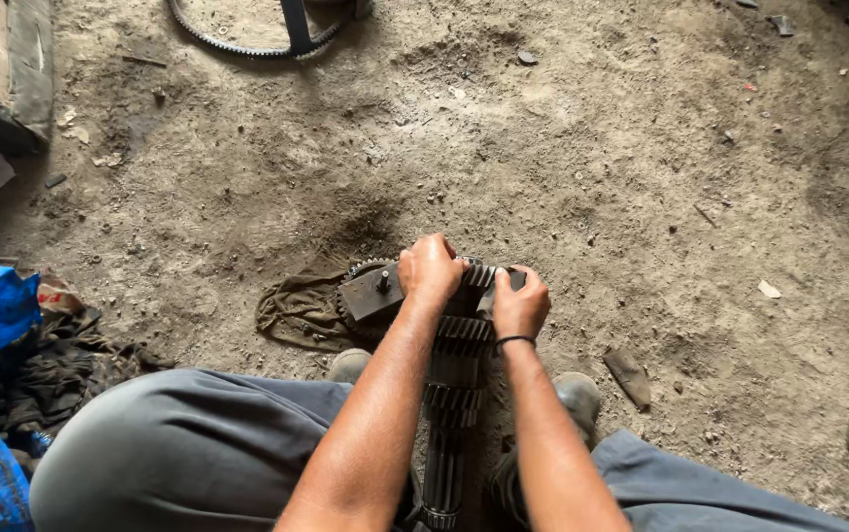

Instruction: The person sits on the ground and uses a small dark block to rub and clean the teeth of a gear shaft. The person repeatedly moves the block along the gear teeth while holding the shaft steady with the other hand.

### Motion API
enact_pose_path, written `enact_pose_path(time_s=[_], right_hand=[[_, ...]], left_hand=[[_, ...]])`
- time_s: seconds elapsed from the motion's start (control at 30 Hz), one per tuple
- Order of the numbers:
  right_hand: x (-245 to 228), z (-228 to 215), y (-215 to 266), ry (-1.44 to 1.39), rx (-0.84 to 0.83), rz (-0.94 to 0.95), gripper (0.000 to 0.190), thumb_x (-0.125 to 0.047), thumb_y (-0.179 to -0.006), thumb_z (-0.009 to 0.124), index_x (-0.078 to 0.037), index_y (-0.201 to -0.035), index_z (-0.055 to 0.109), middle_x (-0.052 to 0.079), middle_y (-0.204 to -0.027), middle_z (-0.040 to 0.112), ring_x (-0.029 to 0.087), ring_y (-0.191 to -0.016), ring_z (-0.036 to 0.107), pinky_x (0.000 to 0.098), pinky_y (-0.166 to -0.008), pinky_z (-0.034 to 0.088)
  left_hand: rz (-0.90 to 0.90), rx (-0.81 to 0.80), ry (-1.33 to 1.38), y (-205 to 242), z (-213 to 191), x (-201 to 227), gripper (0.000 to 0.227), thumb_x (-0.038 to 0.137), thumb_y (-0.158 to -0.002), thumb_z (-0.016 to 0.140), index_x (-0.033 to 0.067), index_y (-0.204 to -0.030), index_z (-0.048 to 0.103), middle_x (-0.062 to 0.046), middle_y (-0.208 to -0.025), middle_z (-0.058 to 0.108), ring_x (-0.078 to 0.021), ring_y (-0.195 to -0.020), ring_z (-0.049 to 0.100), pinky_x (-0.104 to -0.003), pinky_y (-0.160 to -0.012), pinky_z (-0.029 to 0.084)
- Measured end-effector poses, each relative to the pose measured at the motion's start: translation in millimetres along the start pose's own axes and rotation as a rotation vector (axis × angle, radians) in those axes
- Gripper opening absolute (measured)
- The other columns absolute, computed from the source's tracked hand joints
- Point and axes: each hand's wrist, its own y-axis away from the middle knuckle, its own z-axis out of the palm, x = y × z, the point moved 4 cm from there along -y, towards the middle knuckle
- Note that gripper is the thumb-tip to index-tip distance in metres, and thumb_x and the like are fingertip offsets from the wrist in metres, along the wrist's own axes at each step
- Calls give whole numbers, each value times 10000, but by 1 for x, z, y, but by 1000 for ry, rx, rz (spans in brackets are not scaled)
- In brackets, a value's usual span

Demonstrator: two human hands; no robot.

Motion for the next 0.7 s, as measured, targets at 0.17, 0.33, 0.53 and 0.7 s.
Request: enact_pose_path(time_s=[0.17,0.33,0.53,0.7], right_hand=[[-3,-10,4,-11,213,-101,275,-266,-859,779,-43,-1020,754,210,-945,754,392,-862,729,467,-766,566],[1,-1,4,-37,16,14,273,-287,-866,756,-59,-1016,750,199,-929,758,368,-866,747,449,-775,578],[-8,-7,8,-34,147,-82,270,-248,-880,744,-35,-1046,745,222,-928,749,395,-853,727,466,-757,561],[0,-2,4,-94,-8,12,273,-280,-876,747,-51,-1023,750,196,-933,762,348,-855,756,434,-782,587]], left_hand=[[-3,-27,18,-3,1,-3,404,427,-713,911,161,-986,777,-81,-1053,772,-272,-1025,731,-409,-900,565],[-5,-19,14,-4,5,-5,376,414,-732,903,166,-988,784,-80,-1045,774,-269,-1014,732,-408,-888,566],[1,-25,27,-8,3,-3,378,411,-720,903,164,-981,783,-75,-1035,777,-257,-1003,738,-398,-890,571],[-2,-21,20,-5,4,-5,385,402,-724,905,154,-991,776,-84,-1044,773,-271,-1012,732,-408,-891,567]])
